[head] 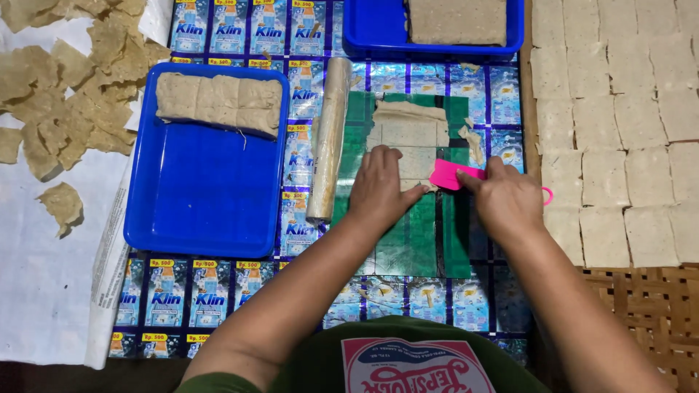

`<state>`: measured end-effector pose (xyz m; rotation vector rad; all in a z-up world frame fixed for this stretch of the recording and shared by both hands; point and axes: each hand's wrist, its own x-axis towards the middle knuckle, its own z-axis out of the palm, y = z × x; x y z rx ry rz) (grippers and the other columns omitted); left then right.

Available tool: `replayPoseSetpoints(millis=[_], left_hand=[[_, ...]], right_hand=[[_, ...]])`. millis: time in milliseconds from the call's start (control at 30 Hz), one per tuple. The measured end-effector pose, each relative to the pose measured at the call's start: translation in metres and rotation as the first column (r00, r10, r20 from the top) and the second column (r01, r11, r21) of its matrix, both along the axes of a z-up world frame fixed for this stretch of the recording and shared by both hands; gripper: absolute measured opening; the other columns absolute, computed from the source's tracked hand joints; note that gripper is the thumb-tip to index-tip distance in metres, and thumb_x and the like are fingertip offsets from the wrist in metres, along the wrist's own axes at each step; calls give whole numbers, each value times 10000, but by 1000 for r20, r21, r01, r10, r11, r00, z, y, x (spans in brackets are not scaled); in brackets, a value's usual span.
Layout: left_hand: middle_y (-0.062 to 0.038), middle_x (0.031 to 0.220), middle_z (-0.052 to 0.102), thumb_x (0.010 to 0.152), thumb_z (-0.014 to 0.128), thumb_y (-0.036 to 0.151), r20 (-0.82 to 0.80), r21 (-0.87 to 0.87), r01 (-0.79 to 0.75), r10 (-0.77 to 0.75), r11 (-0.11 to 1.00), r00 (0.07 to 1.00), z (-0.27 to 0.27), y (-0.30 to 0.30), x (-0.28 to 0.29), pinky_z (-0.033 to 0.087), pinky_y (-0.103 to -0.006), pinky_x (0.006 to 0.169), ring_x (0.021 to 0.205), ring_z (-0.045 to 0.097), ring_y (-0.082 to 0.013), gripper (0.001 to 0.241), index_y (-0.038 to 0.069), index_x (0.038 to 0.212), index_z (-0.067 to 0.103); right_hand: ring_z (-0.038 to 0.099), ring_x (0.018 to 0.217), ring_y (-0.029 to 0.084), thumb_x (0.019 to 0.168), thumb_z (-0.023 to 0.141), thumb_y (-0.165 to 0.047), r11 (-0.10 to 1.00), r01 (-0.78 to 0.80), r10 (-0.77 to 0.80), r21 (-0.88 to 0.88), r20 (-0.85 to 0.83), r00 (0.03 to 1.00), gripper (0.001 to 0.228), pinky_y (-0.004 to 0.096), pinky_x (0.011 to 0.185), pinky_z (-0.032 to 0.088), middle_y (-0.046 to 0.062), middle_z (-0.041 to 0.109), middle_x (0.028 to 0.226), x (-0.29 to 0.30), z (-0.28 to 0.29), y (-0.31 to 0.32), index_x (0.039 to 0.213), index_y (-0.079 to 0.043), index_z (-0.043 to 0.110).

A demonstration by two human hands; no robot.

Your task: Cutting dough into thin slices, spreading them, and rolling them into cylinders for snack preparation.

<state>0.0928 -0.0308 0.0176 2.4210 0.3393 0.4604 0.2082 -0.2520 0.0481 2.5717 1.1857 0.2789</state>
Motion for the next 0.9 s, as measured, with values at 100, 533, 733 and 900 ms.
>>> replayPoseSetpoints(millis=[100, 533, 733, 900], left_hand=[[-175, 1067, 521, 654, 851, 481, -127, 16, -59, 61, 998, 990, -11, -18, 35, 514, -508, 896, 1027, 584, -403, 734, 9, 1110, 521], [-94, 724, 702, 907, 668, 333, -220, -548, -351, 274, 759, 936, 12, 34, 29, 542, -469, 710, 833, 726, -373, 197, 142, 949, 693], [31, 635, 701, 888, 727, 303, -220, -562, -445, 392, 697, 893, 40, 56, 3, 533, -308, 636, 659, 700, -140, 101, 205, 913, 723], [-95, 811, 777, 927, 763, 180, -74, -949, -143, 242, 282, 968, 54, 39, -11, 619, -254, 631, 704, 714, -119, 194, 54, 1060, 698]], right_hand=[[640, 781, 231, 994, 537, -405, 991, -97, 83, 90, 148, 985, 249, 345, 627, 494, -7, 536, 898, 3, 16, 29, 1004, -500, 767], [677, 1065, 308, 944, 647, -391, 981, 193, -183, 4, -297, 937, 380, 504, 971, 495, 27, 621, 1108, 11, 16, 27, 1289, -549, 657], [631, 1207, 383, 961, 684, -336, 857, 352, -76, 377, -582, 809, 358, 526, 989, 507, 91, 604, 1270, -16, 0, 55, 1319, -318, 696], [625, 1256, 327, 1092, 436, -358, 161, 978, 527, 131, -850, 28, 517, 439, 1043, 523, 229, 579, 1354, -48, 16, 96, 1457, 1, 507]])
